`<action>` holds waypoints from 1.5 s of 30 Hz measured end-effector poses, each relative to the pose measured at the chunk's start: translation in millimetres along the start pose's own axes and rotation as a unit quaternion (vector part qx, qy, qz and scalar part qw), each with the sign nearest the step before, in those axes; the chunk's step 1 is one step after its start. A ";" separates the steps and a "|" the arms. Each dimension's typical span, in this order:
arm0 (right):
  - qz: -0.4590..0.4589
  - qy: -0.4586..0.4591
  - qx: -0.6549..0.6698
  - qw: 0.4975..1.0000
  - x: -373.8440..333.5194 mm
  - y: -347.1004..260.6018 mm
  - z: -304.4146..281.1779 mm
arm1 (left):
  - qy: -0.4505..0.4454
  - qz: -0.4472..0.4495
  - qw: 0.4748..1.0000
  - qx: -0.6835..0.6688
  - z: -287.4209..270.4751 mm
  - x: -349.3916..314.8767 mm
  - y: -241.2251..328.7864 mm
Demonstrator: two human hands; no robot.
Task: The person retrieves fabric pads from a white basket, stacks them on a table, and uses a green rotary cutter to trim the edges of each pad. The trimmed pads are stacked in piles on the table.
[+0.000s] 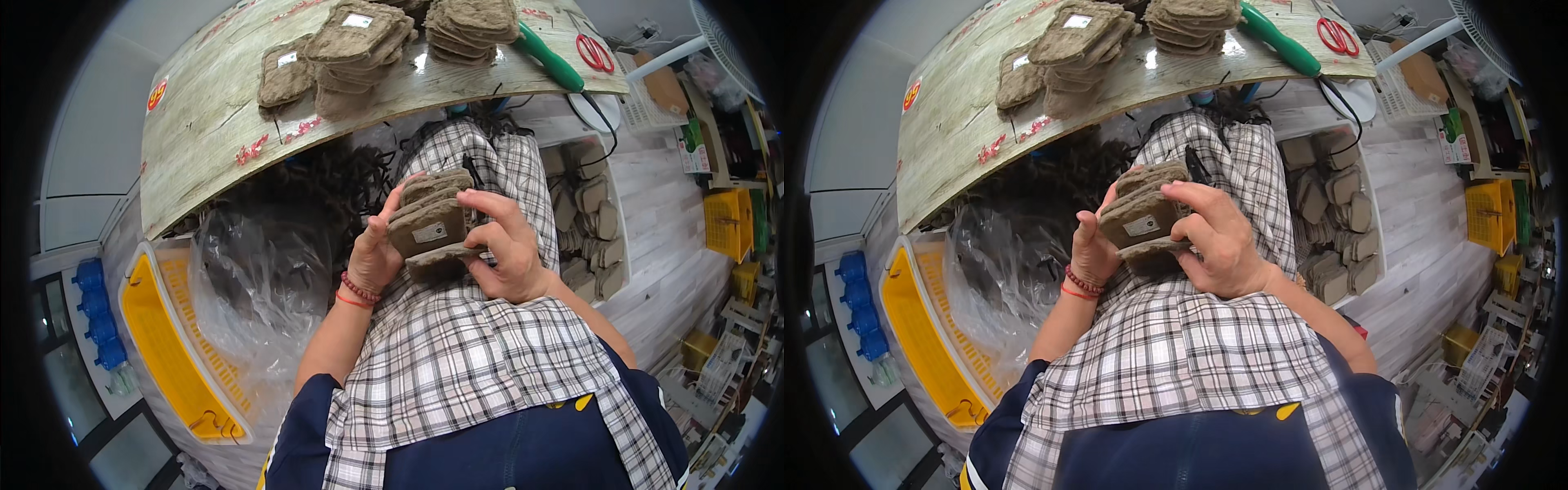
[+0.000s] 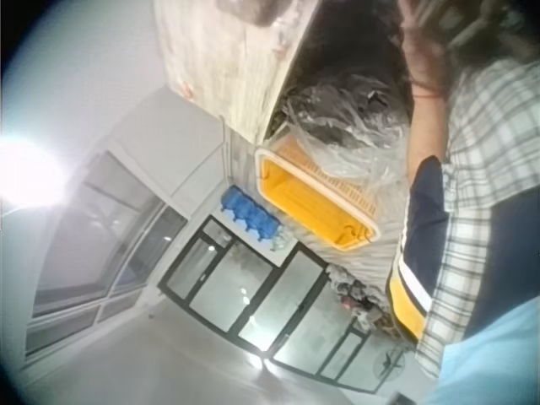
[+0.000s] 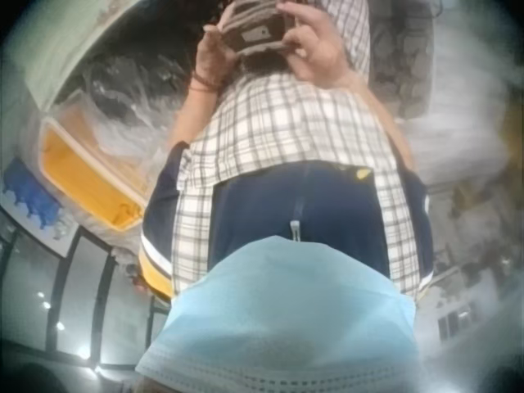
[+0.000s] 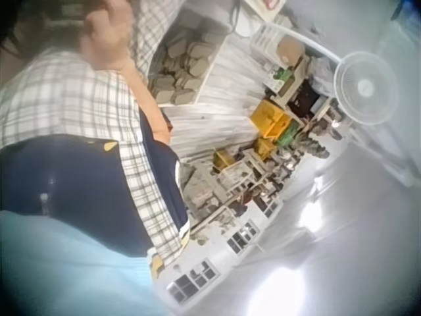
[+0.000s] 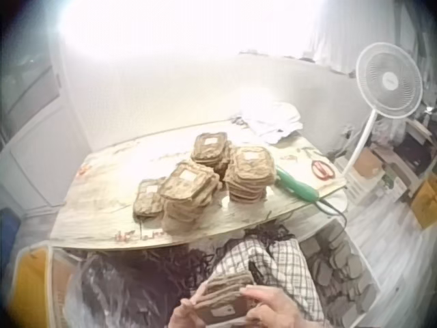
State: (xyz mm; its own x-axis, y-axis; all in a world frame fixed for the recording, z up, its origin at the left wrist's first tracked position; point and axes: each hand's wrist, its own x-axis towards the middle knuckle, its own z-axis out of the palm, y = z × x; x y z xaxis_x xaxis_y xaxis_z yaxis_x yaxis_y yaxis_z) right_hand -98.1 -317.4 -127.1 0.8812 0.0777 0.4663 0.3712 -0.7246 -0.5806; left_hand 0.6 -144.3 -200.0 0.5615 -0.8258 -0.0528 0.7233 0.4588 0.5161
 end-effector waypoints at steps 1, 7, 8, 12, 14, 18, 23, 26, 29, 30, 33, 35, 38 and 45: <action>0.001 -0.001 -0.005 1.000 1.6 -0.7 -2.0 | 0.004 -0.001 1.000 0.006 1.4 0.3 -0.1; -0.011 -0.028 -0.011 0.999 2.9 -2.0 -10.2 | 0.005 -0.014 1.000 -0.006 7.6 0.5 2.6; -0.029 -0.032 0.013 0.999 3.4 -1.3 -13.7 | 0.007 -0.018 1.000 -0.013 10.3 0.3 3.7; -0.040 -0.047 0.164 0.985 -12.4 8.2 -7.0 | 0.001 -0.021 0.999 -0.048 14.2 3.9 1.8; -0.023 -0.049 0.183 0.982 -6.6 5.8 -9.6 | 0.020 -0.027 0.998 -0.044 20.5 1.5 5.5; 0.023 -0.061 0.081 0.995 10.3 -9.1 -27.7 | 0.011 -0.015 1.000 -0.019 27.7 0.9 8.2; 0.038 -0.081 0.022 0.996 15.2 -11.1 -36.7 | 0.006 -0.019 1.000 0.009 39.5 0.8 12.5; 0.024 -0.087 0.060 0.994 9.7 -9.9 -40.8 | 0.001 -0.015 1.000 -0.011 38.3 1.9 8.6; -0.007 -0.052 0.149 0.987 -3.6 -3.9 -37.2 | 0.015 -0.018 1.000 -0.016 35.3 3.9 4.4; 0.043 -0.053 0.169 0.983 -3.5 -6.4 -38.1 | 0.024 -0.022 0.999 -0.012 34.6 4.6 3.4; 0.174 -0.087 0.180 0.964 -6.5 -10.3 -41.7 | 0.039 -0.004 0.999 0.009 31.7 3.5 1.6; 0.233 -0.074 0.200 0.949 -7.8 -8.8 -39.4 | 0.047 0.001 0.999 0.007 32.8 3.5 2.1; 0.229 -0.058 0.180 0.955 -3.7 -8.4 -40.5 | 0.036 -0.014 0.999 -0.003 32.3 2.4 4.0; 0.121 -0.051 0.091 0.987 2.7 -8.7 -49.9 | 0.048 -0.017 0.999 -0.010 31.6 1.6 2.4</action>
State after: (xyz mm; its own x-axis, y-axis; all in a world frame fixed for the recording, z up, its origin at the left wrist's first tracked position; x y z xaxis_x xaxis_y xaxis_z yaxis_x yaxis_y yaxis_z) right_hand -113.5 -345.0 -87.5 0.9718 -0.0070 0.2356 0.1852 -0.5955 -0.7817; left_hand -9.5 -154.9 -171.8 0.5717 -0.8064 -0.1515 0.7499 0.4385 0.4954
